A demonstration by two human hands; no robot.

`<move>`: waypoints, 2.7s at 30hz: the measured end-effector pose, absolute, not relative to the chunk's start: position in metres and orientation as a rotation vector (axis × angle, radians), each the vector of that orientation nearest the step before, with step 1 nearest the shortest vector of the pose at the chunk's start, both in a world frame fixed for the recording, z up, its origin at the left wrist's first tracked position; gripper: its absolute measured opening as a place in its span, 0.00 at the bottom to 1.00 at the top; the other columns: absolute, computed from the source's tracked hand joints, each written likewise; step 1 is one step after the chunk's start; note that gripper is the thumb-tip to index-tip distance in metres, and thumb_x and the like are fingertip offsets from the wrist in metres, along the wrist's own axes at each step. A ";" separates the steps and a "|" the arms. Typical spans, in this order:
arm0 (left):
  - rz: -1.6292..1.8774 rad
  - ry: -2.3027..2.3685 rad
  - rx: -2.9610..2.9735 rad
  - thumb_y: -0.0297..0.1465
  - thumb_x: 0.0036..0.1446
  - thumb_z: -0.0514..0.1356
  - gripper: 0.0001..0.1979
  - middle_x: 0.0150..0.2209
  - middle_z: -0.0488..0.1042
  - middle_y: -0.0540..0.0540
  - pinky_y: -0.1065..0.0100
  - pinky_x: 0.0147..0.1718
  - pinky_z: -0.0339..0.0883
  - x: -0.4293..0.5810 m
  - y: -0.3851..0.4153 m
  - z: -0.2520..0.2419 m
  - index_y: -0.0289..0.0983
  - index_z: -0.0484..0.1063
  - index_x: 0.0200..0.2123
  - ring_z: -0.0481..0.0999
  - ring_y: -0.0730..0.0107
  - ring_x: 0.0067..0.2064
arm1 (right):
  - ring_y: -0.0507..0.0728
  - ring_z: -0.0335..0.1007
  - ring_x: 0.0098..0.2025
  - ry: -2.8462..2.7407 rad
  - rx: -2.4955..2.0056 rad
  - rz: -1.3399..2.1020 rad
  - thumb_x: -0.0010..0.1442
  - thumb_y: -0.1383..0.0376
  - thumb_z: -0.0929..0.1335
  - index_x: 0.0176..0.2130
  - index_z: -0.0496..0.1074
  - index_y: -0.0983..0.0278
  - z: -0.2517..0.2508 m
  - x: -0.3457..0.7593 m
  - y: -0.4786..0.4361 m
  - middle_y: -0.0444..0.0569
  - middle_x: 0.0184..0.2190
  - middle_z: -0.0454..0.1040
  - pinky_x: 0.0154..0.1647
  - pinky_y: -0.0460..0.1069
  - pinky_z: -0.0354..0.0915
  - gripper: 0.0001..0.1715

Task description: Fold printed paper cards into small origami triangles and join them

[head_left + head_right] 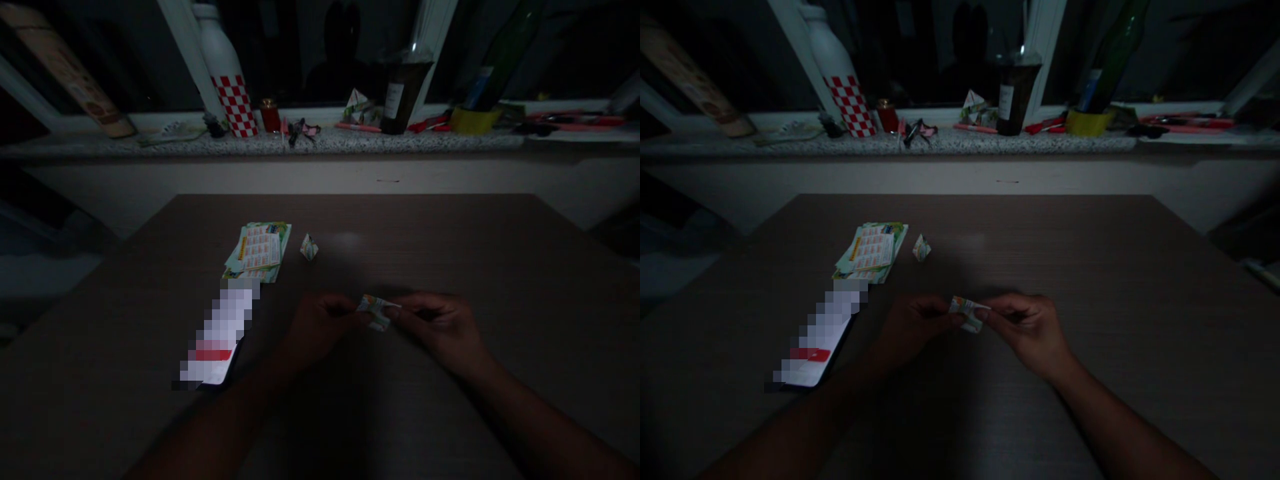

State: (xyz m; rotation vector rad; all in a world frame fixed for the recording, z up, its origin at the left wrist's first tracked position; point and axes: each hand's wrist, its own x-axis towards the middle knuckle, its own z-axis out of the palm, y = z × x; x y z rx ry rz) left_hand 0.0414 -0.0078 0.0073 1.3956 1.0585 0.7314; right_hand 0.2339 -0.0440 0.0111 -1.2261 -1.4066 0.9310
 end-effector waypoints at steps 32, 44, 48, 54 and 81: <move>0.606 1.022 2.074 0.28 0.54 0.60 0.05 0.26 0.76 0.50 0.73 0.29 0.61 0.029 -0.013 0.012 0.37 0.77 0.29 0.72 0.73 0.28 | 0.55 0.77 0.30 -1.950 -0.865 0.367 0.56 0.71 0.71 0.36 0.78 0.65 0.005 0.233 -0.042 0.50 0.28 0.79 0.30 0.47 0.72 0.05; 0.524 0.981 1.854 0.31 0.53 0.63 0.07 0.24 0.74 0.50 0.74 0.26 0.59 0.029 -0.011 0.018 0.35 0.77 0.26 0.71 0.74 0.27 | 0.55 0.76 0.28 -1.903 -0.995 0.636 0.57 0.66 0.71 0.32 0.77 0.62 0.006 0.235 -0.045 0.48 0.27 0.79 0.28 0.48 0.70 0.03; 0.494 0.978 1.788 0.31 0.52 0.63 0.06 0.25 0.75 0.50 0.74 0.27 0.60 0.029 -0.011 0.017 0.35 0.77 0.27 0.71 0.73 0.28 | 0.54 0.76 0.29 -1.952 -0.968 0.622 0.56 0.68 0.71 0.34 0.77 0.63 0.007 0.234 -0.046 0.48 0.29 0.79 0.29 0.48 0.70 0.03; 0.504 0.901 1.709 0.32 0.53 0.64 0.07 0.24 0.74 0.51 0.75 0.26 0.59 0.029 -0.013 0.014 0.35 0.76 0.26 0.69 0.75 0.27 | 0.55 0.75 0.29 -1.948 -0.890 0.508 0.56 0.72 0.70 0.35 0.76 0.64 0.011 0.233 -0.051 0.50 0.28 0.78 0.28 0.48 0.70 0.06; 0.650 0.888 1.286 0.34 0.44 0.69 0.12 0.23 0.71 0.52 0.74 0.26 0.59 0.037 -0.009 0.010 0.34 0.70 0.24 0.68 0.76 0.26 | 0.53 0.76 0.24 -1.674 -1.160 0.865 0.57 0.64 0.70 0.29 0.78 0.63 0.010 0.233 -0.046 0.45 0.24 0.80 0.25 0.45 0.70 0.08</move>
